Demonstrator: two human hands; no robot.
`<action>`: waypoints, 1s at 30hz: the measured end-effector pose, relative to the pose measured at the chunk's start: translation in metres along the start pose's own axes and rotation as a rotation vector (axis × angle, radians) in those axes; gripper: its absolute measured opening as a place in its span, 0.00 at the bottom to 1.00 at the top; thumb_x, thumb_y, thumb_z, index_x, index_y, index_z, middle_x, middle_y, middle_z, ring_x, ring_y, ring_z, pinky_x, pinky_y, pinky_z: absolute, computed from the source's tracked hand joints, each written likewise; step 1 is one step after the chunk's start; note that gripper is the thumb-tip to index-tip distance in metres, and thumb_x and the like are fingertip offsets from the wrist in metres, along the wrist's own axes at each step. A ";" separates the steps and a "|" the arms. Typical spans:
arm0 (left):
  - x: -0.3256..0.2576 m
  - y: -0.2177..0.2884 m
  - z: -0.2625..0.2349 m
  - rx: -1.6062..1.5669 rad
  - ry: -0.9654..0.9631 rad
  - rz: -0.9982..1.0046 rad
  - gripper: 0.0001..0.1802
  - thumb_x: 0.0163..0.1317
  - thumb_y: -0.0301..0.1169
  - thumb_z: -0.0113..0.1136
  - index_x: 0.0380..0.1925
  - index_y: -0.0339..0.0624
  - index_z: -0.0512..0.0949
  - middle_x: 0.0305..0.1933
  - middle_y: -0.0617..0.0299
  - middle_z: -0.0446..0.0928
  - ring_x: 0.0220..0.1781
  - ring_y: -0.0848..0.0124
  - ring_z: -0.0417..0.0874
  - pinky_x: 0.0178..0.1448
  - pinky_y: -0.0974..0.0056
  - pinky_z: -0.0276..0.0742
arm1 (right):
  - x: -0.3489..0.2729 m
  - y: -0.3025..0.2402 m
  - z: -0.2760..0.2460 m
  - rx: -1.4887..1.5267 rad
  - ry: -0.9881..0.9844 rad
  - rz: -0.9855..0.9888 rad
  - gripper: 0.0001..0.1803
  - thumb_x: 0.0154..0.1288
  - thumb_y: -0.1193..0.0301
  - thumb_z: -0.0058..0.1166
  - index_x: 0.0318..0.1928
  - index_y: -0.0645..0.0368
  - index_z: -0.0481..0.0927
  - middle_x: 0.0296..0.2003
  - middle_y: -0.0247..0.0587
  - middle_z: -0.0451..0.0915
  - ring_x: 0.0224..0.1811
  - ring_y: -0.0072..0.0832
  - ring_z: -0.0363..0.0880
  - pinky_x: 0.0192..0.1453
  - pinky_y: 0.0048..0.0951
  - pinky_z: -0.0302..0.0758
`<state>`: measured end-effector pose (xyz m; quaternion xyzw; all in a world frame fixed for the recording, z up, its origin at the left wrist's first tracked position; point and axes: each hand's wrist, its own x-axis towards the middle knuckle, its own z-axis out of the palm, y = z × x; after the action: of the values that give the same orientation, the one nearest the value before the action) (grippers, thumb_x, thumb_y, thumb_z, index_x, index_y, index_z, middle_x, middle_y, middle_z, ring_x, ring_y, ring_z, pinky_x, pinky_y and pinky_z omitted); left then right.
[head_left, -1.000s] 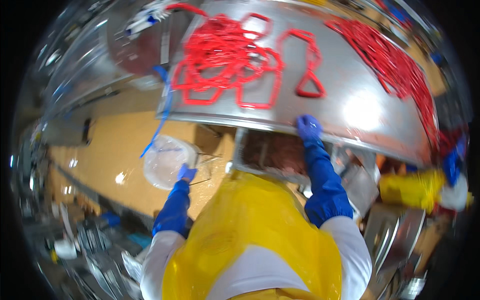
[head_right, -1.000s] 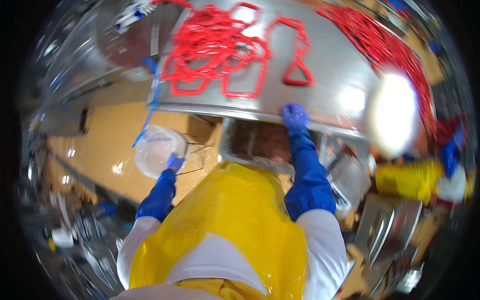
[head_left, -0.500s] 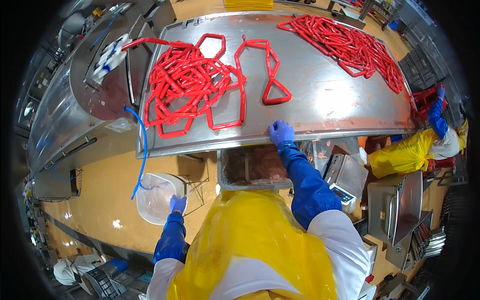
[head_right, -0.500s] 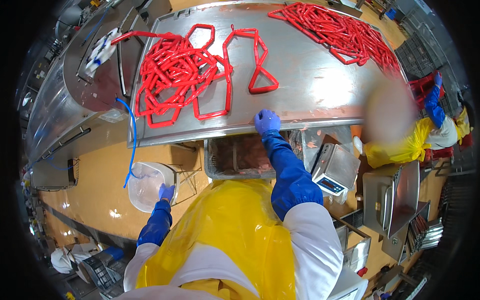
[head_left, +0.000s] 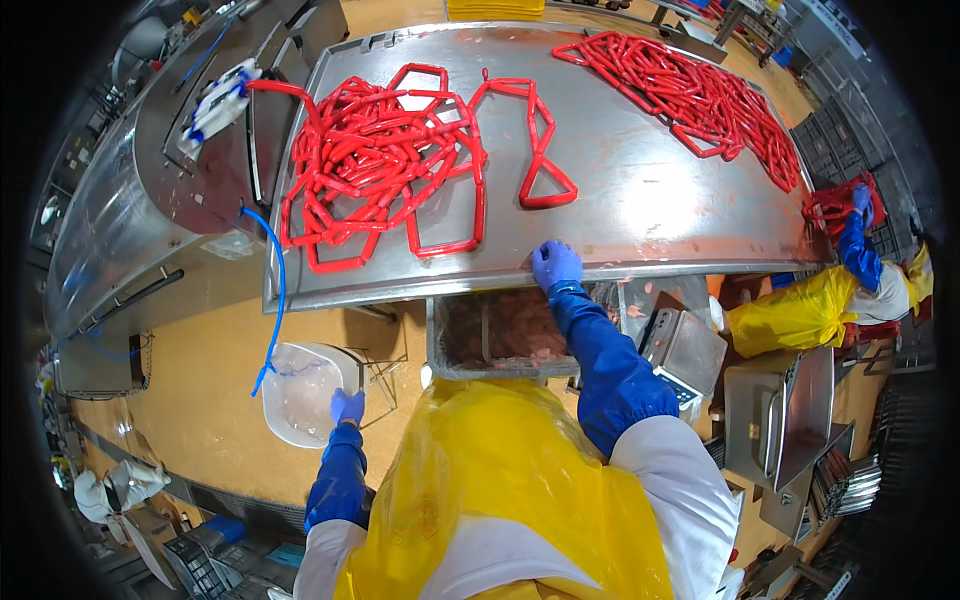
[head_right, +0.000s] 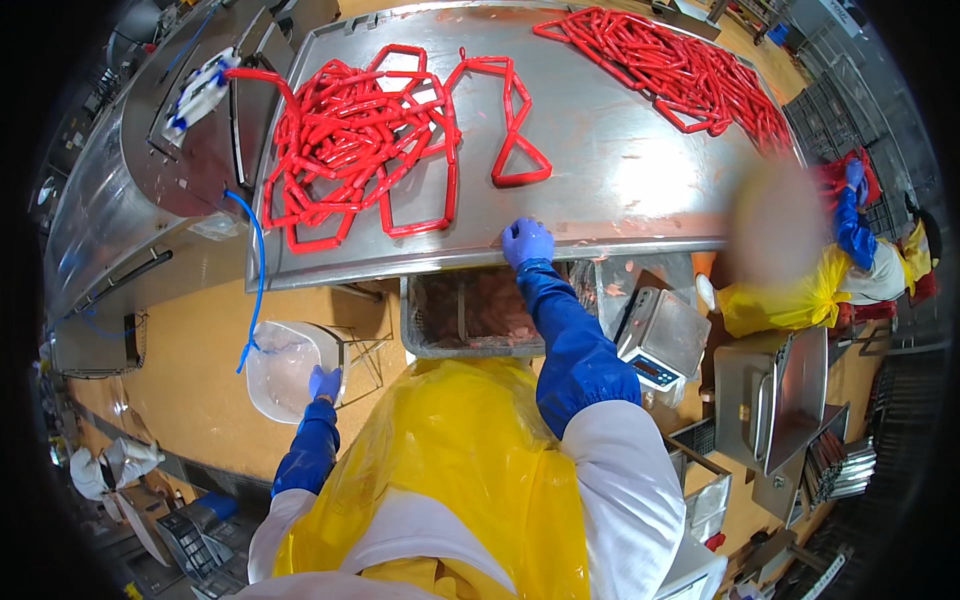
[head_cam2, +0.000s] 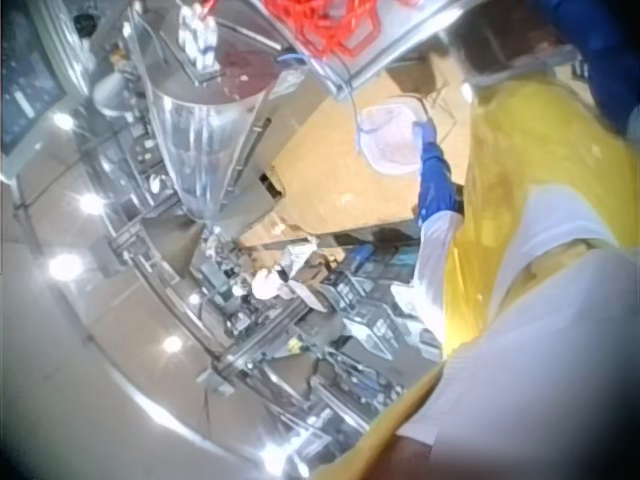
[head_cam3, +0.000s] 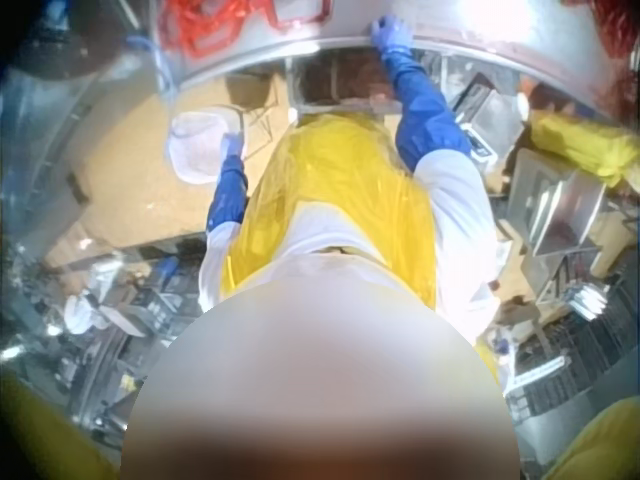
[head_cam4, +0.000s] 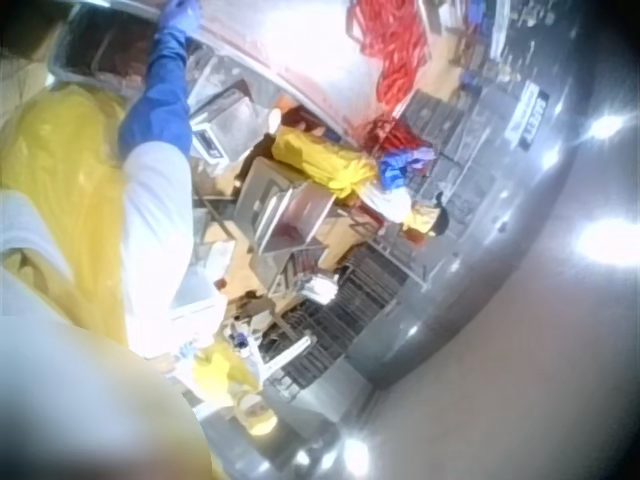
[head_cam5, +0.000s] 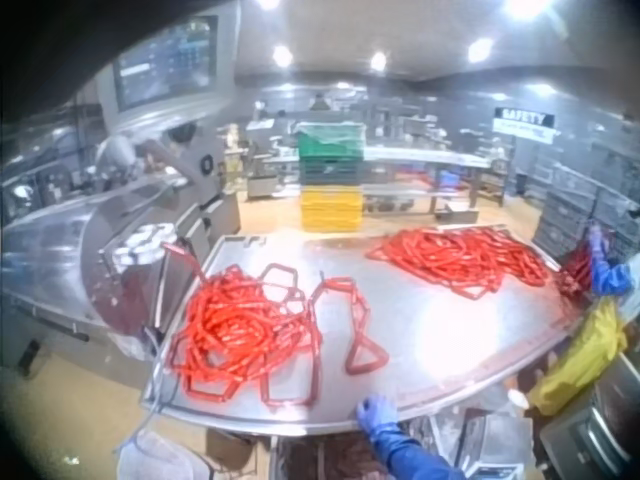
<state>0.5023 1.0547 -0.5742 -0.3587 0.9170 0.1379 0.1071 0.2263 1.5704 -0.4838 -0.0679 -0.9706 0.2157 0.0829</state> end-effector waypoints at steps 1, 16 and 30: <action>0.000 0.001 0.001 0.003 -0.014 -0.008 0.32 0.51 0.49 0.65 0.47 0.34 0.77 0.50 0.39 0.79 0.54 0.44 0.80 0.59 0.49 0.75 | 0.000 0.000 -0.001 -0.003 0.001 -0.001 0.13 0.61 0.57 0.56 0.32 0.52 0.82 0.36 0.44 0.83 0.43 0.45 0.81 0.50 0.48 0.75; 0.007 -0.001 0.000 0.007 -0.085 -0.052 0.37 0.51 0.52 0.65 0.54 0.35 0.76 0.55 0.41 0.78 0.58 0.47 0.79 0.61 0.49 0.74 | 0.002 0.000 0.001 -0.017 0.005 -0.009 0.12 0.61 0.57 0.55 0.31 0.52 0.81 0.35 0.44 0.83 0.42 0.44 0.81 0.49 0.48 0.75; -0.001 0.003 -0.010 -0.020 -0.109 -0.079 0.37 0.51 0.51 0.65 0.56 0.36 0.75 0.57 0.42 0.77 0.61 0.48 0.78 0.63 0.50 0.73 | 0.001 -0.003 0.003 0.008 0.016 -0.022 0.12 0.61 0.58 0.57 0.31 0.53 0.80 0.32 0.43 0.82 0.40 0.45 0.80 0.47 0.46 0.75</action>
<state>0.5001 1.0546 -0.5641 -0.3876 0.8935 0.1622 0.1585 0.2243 1.5672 -0.4849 -0.0585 -0.9697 0.2182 0.0933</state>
